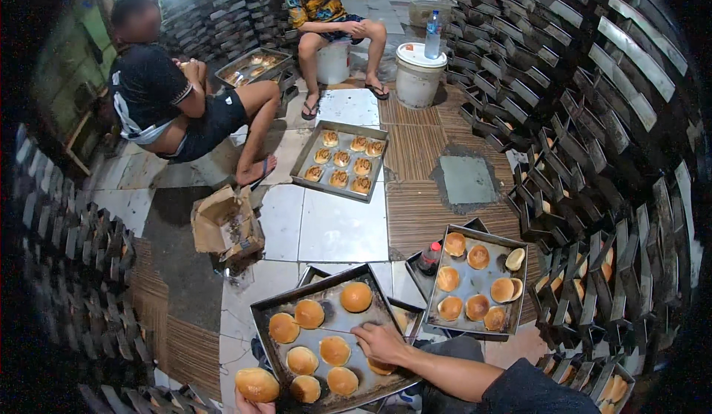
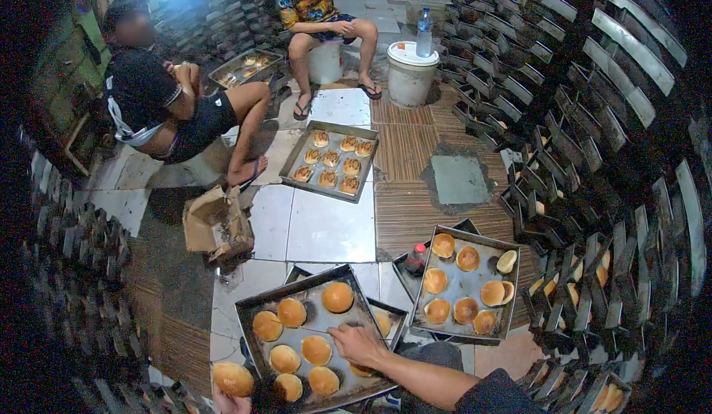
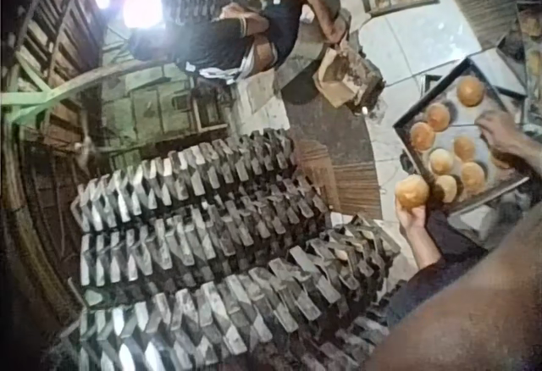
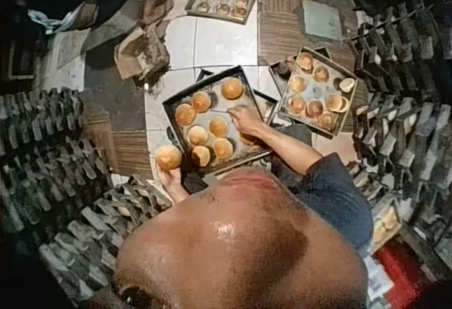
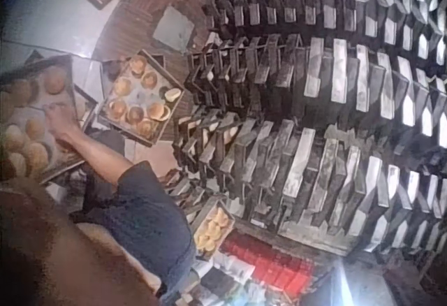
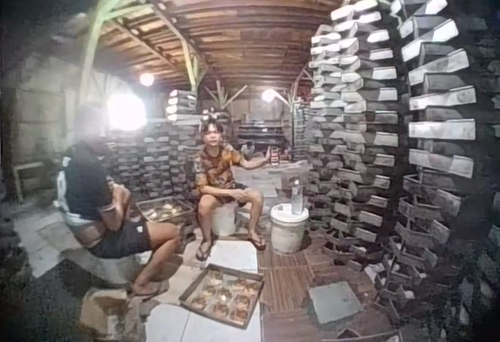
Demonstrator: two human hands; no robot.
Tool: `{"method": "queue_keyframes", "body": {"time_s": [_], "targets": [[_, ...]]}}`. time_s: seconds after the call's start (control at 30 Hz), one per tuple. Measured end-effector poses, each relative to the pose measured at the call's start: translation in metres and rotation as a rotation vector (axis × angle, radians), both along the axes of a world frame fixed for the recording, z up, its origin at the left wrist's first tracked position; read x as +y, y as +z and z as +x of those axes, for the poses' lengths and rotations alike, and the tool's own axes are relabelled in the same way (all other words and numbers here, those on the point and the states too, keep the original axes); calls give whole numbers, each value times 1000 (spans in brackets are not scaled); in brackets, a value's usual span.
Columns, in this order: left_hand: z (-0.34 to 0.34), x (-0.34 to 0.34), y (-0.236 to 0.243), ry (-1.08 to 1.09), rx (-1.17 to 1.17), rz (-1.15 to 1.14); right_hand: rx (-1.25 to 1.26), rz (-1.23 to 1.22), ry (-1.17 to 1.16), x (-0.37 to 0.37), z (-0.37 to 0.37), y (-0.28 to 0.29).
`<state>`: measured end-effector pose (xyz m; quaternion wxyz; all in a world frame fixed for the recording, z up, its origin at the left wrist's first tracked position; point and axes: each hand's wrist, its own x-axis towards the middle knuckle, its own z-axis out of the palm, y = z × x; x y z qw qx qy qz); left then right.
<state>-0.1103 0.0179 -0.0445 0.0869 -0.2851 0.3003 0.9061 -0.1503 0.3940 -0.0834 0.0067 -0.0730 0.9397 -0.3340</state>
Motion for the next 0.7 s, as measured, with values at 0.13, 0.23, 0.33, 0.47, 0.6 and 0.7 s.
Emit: {"method": "queue_keyframes", "body": {"time_s": [0.13, 0.23, 0.33, 0.47, 0.6, 0.7], "targets": [[8, -6, -4, 89, 15, -115, 42, -23, 7, -10, 10, 16], [22, -15, -6, 59, 141, -130, 75, -64, 14, -20, 25, 17], [37, 5, 24, 114, 106, -95, 98, -22, -25, -24, 31, 37], [72, -4, -9, 80, 67, 4, 191, -53, -91, -41, 38, 39], [104, 11, -13, 85, 121, 109, 195, -169, -94, -55, 67, 73], [136, 28, 26, 135, 127, 52, 385, -279, -63, -57, 102, 90]]}}
